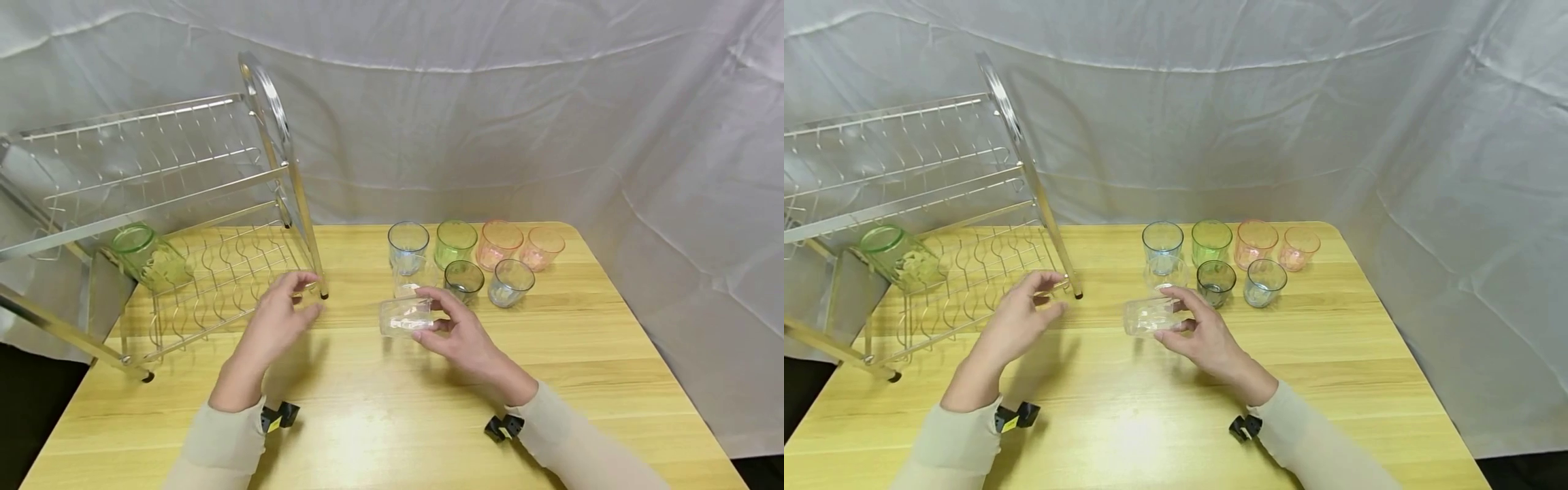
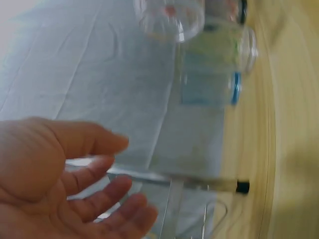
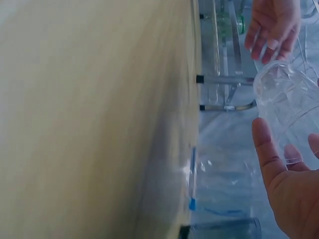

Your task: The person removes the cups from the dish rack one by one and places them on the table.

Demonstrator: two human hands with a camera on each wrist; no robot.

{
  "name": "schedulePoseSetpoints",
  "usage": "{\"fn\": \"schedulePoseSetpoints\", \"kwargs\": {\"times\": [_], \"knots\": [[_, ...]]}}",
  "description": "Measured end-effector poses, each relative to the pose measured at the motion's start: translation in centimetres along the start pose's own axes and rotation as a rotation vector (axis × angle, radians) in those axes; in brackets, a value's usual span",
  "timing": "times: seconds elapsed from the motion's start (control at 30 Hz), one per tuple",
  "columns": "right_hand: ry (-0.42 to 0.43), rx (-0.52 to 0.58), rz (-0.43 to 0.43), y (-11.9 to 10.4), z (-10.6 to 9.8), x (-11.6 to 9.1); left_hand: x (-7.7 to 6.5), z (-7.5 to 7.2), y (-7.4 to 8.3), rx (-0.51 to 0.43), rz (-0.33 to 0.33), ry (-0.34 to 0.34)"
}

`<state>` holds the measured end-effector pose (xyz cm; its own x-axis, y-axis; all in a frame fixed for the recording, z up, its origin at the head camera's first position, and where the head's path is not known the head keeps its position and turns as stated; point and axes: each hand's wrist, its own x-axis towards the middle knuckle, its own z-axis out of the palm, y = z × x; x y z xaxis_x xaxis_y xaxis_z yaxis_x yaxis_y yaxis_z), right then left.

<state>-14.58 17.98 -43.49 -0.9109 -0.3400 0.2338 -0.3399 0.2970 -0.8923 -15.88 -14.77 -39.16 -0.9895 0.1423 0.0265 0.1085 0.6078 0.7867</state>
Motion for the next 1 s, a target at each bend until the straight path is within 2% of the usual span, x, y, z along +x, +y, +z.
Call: {"fn": "schedulePoseSetpoints", "kwargs": {"times": [0.07,0.13,0.33,0.57,0.8,1.0], "knots": [[0.003,-0.043,-0.006,0.0,-0.7,-0.1,0.0,-0.4,-0.2,0.094,-0.014,0.057],[0.0,-0.093,-0.02,0.1,-1.4,-0.1,0.1,-0.6,-0.5,0.147,-0.029,0.078],[-0.064,-0.253,0.001,-0.1,-4.3,-0.4,0.2,-0.6,-1.3,0.222,-0.06,0.021],[-0.209,-0.463,0.113,-1.6,-8.2,-1.2,0.1,-0.4,-1.6,0.278,-0.064,-0.048],[-0.294,-0.662,0.147,-3.2,-12.3,-2.2,0.1,-0.2,-1.7,0.329,-0.037,-0.048],[-0.305,-0.808,0.258,-3.3,-16.3,-2.7,0.0,-0.1,-2.0,0.341,-0.018,-0.045]]}}
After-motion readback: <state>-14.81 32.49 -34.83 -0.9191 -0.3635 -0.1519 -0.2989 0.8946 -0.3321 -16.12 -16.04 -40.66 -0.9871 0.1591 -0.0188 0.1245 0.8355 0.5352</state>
